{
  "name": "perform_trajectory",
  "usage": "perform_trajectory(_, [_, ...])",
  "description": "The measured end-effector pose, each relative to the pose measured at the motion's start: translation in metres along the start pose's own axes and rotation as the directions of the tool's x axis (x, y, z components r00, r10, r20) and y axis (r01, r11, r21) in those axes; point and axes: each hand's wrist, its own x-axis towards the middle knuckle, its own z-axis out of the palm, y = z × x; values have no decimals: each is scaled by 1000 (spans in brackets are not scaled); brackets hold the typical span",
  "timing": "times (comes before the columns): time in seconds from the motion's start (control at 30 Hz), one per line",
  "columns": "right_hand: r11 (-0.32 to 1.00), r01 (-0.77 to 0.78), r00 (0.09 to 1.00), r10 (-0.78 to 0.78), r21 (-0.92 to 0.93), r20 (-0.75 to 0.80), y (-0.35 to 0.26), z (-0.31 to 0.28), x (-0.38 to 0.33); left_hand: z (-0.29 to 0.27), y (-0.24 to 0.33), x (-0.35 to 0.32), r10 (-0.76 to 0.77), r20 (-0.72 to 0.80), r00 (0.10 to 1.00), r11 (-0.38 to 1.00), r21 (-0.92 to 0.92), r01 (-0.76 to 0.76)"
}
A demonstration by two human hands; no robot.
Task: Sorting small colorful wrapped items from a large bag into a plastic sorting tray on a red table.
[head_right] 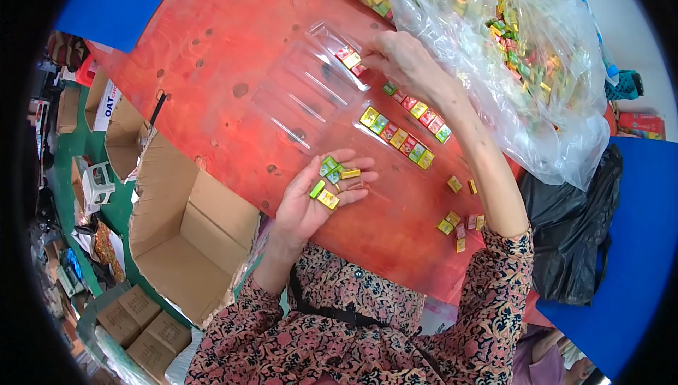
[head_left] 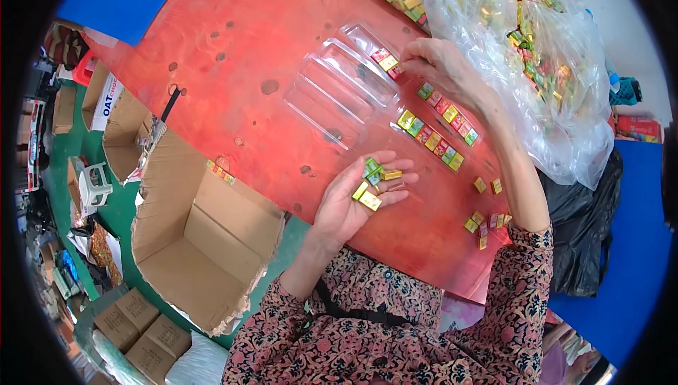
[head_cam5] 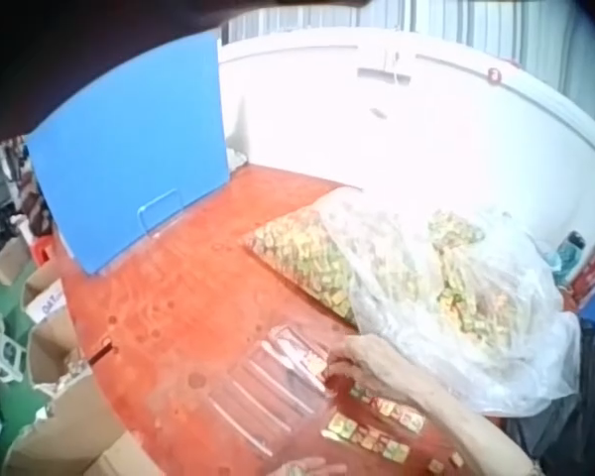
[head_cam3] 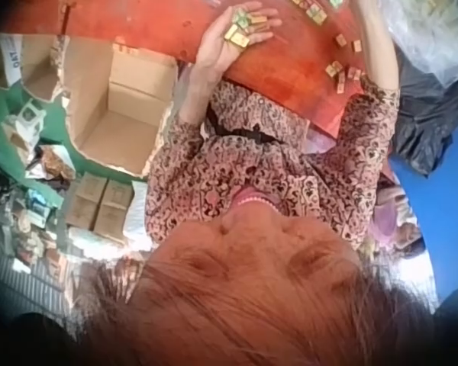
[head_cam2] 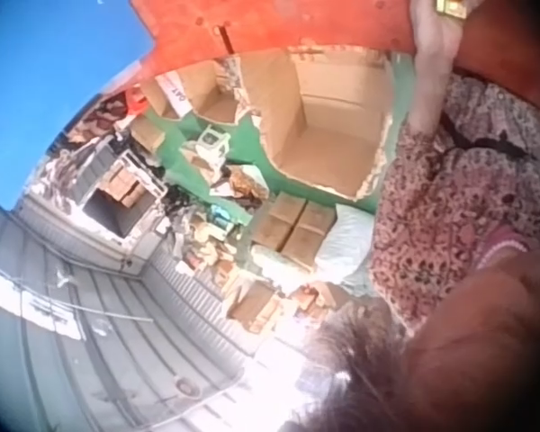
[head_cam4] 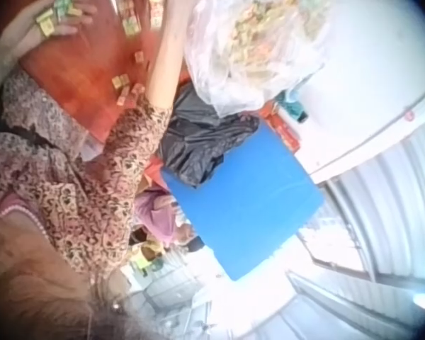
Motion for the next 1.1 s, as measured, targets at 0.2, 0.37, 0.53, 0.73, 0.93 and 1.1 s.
perform_trajectory(0.2, [999, 43, 996, -45, 32, 72, -38, 8, -30, 4, 0, 0, -7, -12, 1000, 1000, 15, 7])
perform_trajectory(0.37, [961, 149, 950, -205, 234, 234, -71, 32, -56, -2, -4, 1, 27, 9, 1000, 999, 37, -27])
perform_trajectory(0.53, [983, 171, 958, -180, 60, 223, -76, 50, -65, -2, -4, 2, 45, -4, 999, 999, -24, -45])
perform_trajectory(0.73, [996, 74, 996, -76, 41, 38, -58, 14, -35, 3, 1, 0, 10, 6, 1000, 998, 67, -11])
perform_trajectory(0.93, [955, 125, 953, -191, -270, -234, -10, 10, 43, 3, -1, 1, 6, -3, 1000, 996, 90, -6])
perform_trajectory(1.1, [885, 184, 964, -247, -428, -96, -4, 21, 64, 3, -3, 1, 20, 1, 1000, 997, 78, -20])
